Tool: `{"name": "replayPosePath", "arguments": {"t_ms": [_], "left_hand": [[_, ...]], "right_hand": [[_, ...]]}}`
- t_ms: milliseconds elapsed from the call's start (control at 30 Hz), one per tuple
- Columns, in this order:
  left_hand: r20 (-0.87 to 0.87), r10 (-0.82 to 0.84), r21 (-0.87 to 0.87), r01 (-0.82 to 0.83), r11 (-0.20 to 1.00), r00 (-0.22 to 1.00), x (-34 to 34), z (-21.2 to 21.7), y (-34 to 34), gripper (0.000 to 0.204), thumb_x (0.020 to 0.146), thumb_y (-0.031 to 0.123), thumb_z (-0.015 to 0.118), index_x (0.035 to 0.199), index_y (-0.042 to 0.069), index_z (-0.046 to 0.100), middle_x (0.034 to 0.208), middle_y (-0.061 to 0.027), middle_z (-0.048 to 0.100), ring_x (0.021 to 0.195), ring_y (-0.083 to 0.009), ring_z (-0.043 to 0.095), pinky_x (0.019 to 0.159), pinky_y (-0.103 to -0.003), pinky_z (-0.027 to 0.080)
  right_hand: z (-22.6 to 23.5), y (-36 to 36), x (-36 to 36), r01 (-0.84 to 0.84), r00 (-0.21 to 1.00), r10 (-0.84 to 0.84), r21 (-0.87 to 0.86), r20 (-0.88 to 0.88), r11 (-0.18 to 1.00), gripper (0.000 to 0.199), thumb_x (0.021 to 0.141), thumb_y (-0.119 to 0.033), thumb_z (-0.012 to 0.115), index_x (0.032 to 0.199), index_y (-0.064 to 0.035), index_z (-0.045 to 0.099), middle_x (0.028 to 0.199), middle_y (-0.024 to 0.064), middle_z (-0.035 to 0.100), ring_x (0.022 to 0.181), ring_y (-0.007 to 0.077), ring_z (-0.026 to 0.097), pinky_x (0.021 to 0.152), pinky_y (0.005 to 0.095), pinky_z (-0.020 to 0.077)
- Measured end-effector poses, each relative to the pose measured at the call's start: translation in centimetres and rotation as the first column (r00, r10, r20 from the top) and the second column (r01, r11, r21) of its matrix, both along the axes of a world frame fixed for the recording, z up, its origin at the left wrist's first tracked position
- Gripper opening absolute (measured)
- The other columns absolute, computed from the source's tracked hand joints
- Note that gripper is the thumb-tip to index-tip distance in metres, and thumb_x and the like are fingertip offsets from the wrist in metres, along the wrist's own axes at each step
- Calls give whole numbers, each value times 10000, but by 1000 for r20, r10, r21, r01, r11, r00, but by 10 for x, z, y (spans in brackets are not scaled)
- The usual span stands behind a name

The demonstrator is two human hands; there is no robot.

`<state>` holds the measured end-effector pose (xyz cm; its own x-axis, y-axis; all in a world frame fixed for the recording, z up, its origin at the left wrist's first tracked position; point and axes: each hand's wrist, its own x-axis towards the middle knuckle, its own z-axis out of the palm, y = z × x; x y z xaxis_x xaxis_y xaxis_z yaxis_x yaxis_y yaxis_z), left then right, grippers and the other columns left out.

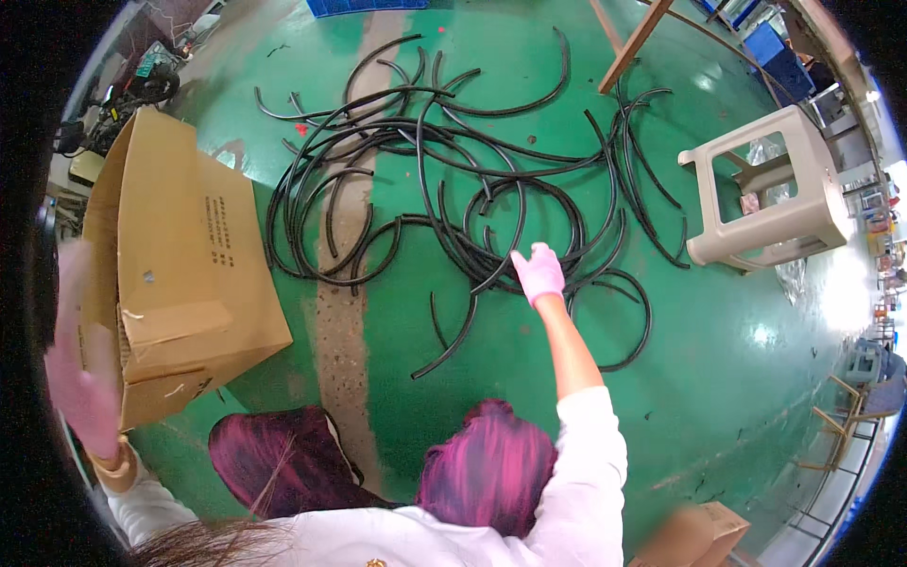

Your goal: Picking up black cables from the floor and coiling them into a cardboard box.

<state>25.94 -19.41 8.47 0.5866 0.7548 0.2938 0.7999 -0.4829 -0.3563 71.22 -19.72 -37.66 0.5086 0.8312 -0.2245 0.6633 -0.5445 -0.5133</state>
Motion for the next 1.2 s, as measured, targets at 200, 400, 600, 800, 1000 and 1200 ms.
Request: {"name": "replayPosePath", "arguments": {"t_ms": [200,400,600,800,1000,1200], "left_hand": [[70,-320,-278,327,903,945,123,-63,33,367,725,128,662,1068,6,616,1066,-151,634,1007,-328,611,943,-485,468],[-53,-41,-267,25,963,998,125,-17,37,326,711,115,677,1024,33,635,994,-101,650,956,-291,620,905,-437,485],[52,43,-355,-22,934,998,126,2,38,317,729,102,668,1035,26,639,1000,-107,658,960,-301,620,912,-425,482],[204,121,-336,-47,941,972,128,-36,74,318,735,64,686,1051,32,664,981,-119,670,912,-305,632,829,-411,489],[579,358,-715,245,655,732,173,-205,173,253,865,111,643,1092,3,665,989,-172,682,942,-314,656,857,-376,511],[251,595,-967,169,192,763,191,-440,261,498,875,259,658,1233,-68,546,1069,-264,653,1025,-347,645,896,-387,506]], "right_hand": [[-91,49,101,291,950,-271,127,-158,948,434,844,-306,702,1112,18,594,922,144,673,833,289,658,765,401,532],[-16,43,82,-63,650,-53,-123,-758,990,207,876,-271,592,829,-74,554,609,58,522,498,209,535,493,361,470],[0,58,125,-357,929,328,-639,-169,682,387,777,-196,606,1085,36,644,1138,280,643,1072,424,627,891,430,525],[23,141,63,27,993,-6,-181,117,983,441,742,-156,722,1147,-19,613,1158,246,628,1083,374,616,939,439,503],[12,175,46,-419,785,510,-305,350,855,437,794,-286,734,1174,-106,616,1155,151,638,1086,313,611,920,433,490],[69,179,68,-423,875,434,-96,215,901,224,914,-288,575,944,-76,643,945,163,664,912,340,646,775,455,504]]}}
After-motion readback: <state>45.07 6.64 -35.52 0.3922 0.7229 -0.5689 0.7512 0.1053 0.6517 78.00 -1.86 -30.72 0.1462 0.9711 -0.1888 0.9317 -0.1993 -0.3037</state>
